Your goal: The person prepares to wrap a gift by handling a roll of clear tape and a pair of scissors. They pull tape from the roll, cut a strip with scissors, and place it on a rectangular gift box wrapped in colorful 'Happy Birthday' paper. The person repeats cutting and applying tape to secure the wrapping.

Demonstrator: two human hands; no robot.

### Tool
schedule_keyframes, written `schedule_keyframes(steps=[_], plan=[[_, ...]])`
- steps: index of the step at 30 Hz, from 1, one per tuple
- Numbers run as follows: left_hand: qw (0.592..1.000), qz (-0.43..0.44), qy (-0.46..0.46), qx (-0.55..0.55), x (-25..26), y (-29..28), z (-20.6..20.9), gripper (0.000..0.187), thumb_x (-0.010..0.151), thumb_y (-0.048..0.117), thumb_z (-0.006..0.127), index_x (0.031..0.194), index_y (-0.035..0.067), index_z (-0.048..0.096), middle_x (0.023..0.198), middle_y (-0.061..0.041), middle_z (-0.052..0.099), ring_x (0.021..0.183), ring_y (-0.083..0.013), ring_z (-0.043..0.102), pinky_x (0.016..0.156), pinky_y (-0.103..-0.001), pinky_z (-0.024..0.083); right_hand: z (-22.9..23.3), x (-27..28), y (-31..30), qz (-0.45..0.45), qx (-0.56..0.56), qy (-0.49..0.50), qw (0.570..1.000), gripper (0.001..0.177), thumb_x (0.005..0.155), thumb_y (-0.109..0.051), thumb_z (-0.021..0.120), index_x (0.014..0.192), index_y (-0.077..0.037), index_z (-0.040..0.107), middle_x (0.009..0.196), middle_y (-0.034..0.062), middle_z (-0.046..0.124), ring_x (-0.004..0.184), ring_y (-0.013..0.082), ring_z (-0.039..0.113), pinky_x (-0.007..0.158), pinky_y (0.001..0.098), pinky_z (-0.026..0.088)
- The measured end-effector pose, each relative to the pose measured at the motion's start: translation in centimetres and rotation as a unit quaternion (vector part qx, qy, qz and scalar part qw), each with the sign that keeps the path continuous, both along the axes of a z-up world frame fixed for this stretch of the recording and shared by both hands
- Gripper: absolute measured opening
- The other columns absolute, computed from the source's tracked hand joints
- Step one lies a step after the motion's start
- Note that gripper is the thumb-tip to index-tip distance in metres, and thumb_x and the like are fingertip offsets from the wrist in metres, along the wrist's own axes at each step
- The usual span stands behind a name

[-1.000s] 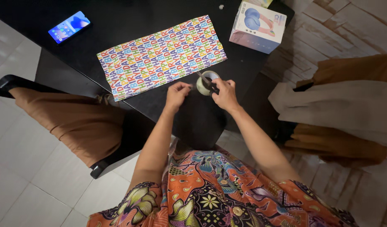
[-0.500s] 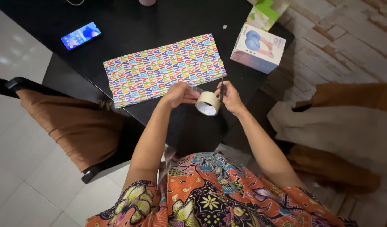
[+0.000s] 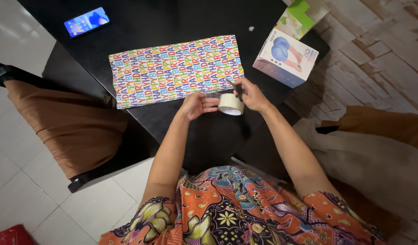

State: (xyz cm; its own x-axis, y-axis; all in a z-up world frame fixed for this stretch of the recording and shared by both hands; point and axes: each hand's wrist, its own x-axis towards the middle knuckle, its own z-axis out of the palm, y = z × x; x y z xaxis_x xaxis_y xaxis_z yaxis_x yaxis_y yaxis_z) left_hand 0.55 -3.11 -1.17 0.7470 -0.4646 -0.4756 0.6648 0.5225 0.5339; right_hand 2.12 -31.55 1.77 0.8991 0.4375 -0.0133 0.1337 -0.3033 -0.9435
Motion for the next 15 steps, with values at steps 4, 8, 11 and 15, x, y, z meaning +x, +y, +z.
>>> schedule_keyframes(steps=[4, 8, 11, 15], plan=[[1.0, 0.01, -0.001, 0.003, -0.1, -0.6, -0.8, 0.031, 0.097, 0.015, 0.035, 0.118, -0.005, 0.046, 0.115, -0.035, 0.067, 0.109, -0.0466, 0.066, 0.097, -0.058, 0.056, 0.7, 0.5, 0.3, -0.016, -0.04, 0.013, 0.999, 0.043, 0.089, 0.01, 0.049, 0.128, -0.006, 0.053, 0.1, 0.006, 0.069, 0.092, 0.0129, 0.067, 0.076, 0.0283, 0.052], [0.999, 0.03, -0.007, 0.01, -0.6, -1.0, -1.5, 0.028, 0.098, 0.016, 0.036, 0.118, -0.001, 0.045, 0.121, -0.034, 0.067, 0.116, -0.0449, 0.066, 0.099, -0.057, 0.054, 1.9, -0.1, 0.9, -0.101, -0.165, -0.092, 0.977, 0.042, 0.088, -0.006, 0.072, 0.128, -0.005, 0.061, 0.097, 0.0123, 0.071, 0.092, 0.0189, 0.069, 0.079, 0.0321, 0.052], [0.999, 0.046, -0.013, 0.0, -1.1, -1.4, -2.1, 0.03, 0.1, 0.018, 0.036, 0.117, -0.002, 0.049, 0.125, -0.032, 0.067, 0.121, -0.0426, 0.065, 0.101, -0.057, 0.053, 2.9, -1.5, 1.1, -0.169, -0.144, -0.176, 0.959, 0.049, 0.083, -0.016, 0.083, 0.125, -0.002, 0.062, 0.101, 0.0134, 0.071, 0.094, 0.0213, 0.07, 0.081, 0.0334, 0.054], [0.998, 0.058, -0.008, 0.001, -1.1, -1.7, -3.2, 0.033, 0.099, 0.02, 0.035, 0.12, 0.001, 0.053, 0.126, -0.028, 0.067, 0.121, -0.0407, 0.063, 0.102, -0.055, 0.05, 3.6, -4.9, 1.4, -0.208, -0.062, -0.067, 0.974, 0.043, 0.087, -0.022, 0.079, 0.121, -0.002, 0.064, 0.089, 0.0082, 0.073, 0.08, 0.0192, 0.071, 0.074, 0.0312, 0.053]])
